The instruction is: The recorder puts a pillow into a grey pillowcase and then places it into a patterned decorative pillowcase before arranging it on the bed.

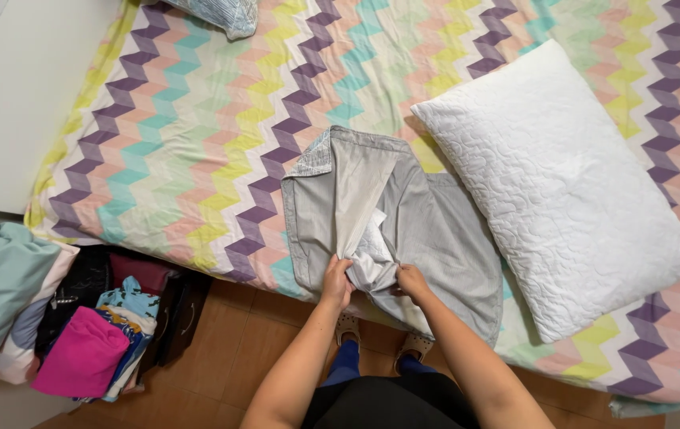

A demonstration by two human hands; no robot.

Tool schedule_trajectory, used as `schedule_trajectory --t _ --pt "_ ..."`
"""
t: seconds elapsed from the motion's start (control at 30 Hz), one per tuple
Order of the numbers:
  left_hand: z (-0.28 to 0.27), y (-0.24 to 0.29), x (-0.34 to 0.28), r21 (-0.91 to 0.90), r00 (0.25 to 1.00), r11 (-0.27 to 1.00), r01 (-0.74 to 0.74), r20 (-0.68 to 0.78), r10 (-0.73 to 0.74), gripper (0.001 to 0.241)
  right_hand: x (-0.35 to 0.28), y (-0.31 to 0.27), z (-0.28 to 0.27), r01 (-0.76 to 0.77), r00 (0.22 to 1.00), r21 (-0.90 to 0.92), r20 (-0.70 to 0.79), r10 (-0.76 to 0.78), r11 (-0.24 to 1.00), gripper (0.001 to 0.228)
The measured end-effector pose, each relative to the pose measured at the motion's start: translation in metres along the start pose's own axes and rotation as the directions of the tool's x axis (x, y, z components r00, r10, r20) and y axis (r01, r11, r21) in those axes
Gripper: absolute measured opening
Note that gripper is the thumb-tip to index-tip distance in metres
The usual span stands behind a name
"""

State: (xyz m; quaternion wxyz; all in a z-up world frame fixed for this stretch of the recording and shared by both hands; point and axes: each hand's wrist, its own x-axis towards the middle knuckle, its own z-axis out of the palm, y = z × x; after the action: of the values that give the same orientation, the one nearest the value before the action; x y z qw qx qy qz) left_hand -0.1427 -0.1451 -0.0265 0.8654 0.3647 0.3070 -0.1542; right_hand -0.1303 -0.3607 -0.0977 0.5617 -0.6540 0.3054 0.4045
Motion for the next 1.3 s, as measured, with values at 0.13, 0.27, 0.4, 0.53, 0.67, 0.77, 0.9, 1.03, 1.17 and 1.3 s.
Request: schedule_trajectory --t 0.13,0.27,0.4,0.53,0.67,0.77,0.9,1.03,1.17,1.3 --pt "0.002 0.000 0.004 0.024 0.996 0.996 0.083 -0.027 -0.082 0.054 0.024 0.020 -0.018 0.130 0.991 0.161 -0.056 -0.122 0.978 0.037" --pt "0.026 0.002 -0.002 0.364 0.983 0.922 0.131 -0.168 -0.073 0.072 0.012 0.008 -0.046 0.212 0.974 0.792 -0.120 -0.194 0.572 0.032" --pt "0.025 -0.032 0.033 0.624 0.982 0.781 0.016 -0.155 0.104 0.090 -0.040 -0.019 -0.068 0.052 0.972 0.929 0.037 -0.231 0.366 0.033" --pt "0.016 -0.063 0.083 0.458 0.976 0.873 0.170 0.043 -0.213 0.051 -0.101 -0.032 -0.089 0.104 0.972 0.917 -0.012 -0.233 0.385 0.034" --pt "0.002 -0.069 0.115 0.159 0.955 0.942 0.296 -0.026 -0.296 0.024 -0.087 0.029 -0.132 0.126 0.989 0.736 -0.141 -0.031 0.665 0.037" --pt "0.021 -0.034 0.082 -0.109 0.949 0.943 0.316 0.014 -0.316 0.017 -0.081 0.061 -0.147 0.090 0.966 0.620 -0.244 0.082 0.779 0.037" --pt "0.030 -0.004 0.042 -0.100 0.864 0.911 0.399 0.374 -0.337 0.023 -0.078 0.072 -0.144 0.079 0.916 0.729 -0.322 0.240 0.680 0.037" --pt "0.046 0.024 0.007 -0.055 0.812 0.922 0.383 0.497 -0.308 0.020 -0.066 0.070 -0.153 0.105 0.939 0.763 -0.287 0.188 0.638 0.037" --pt "0.073 0.049 -0.036 0.108 0.834 0.942 0.317 0.441 -0.331 0.040 -0.057 0.059 -0.169 0.130 0.980 0.820 -0.193 0.056 0.557 0.035" --pt "0.053 -0.001 -0.003 0.265 0.959 0.940 0.214 0.128 -0.254 0.048 -0.009 0.086 -0.218 0.034 0.990 0.769 -0.115 0.086 0.638 0.039"
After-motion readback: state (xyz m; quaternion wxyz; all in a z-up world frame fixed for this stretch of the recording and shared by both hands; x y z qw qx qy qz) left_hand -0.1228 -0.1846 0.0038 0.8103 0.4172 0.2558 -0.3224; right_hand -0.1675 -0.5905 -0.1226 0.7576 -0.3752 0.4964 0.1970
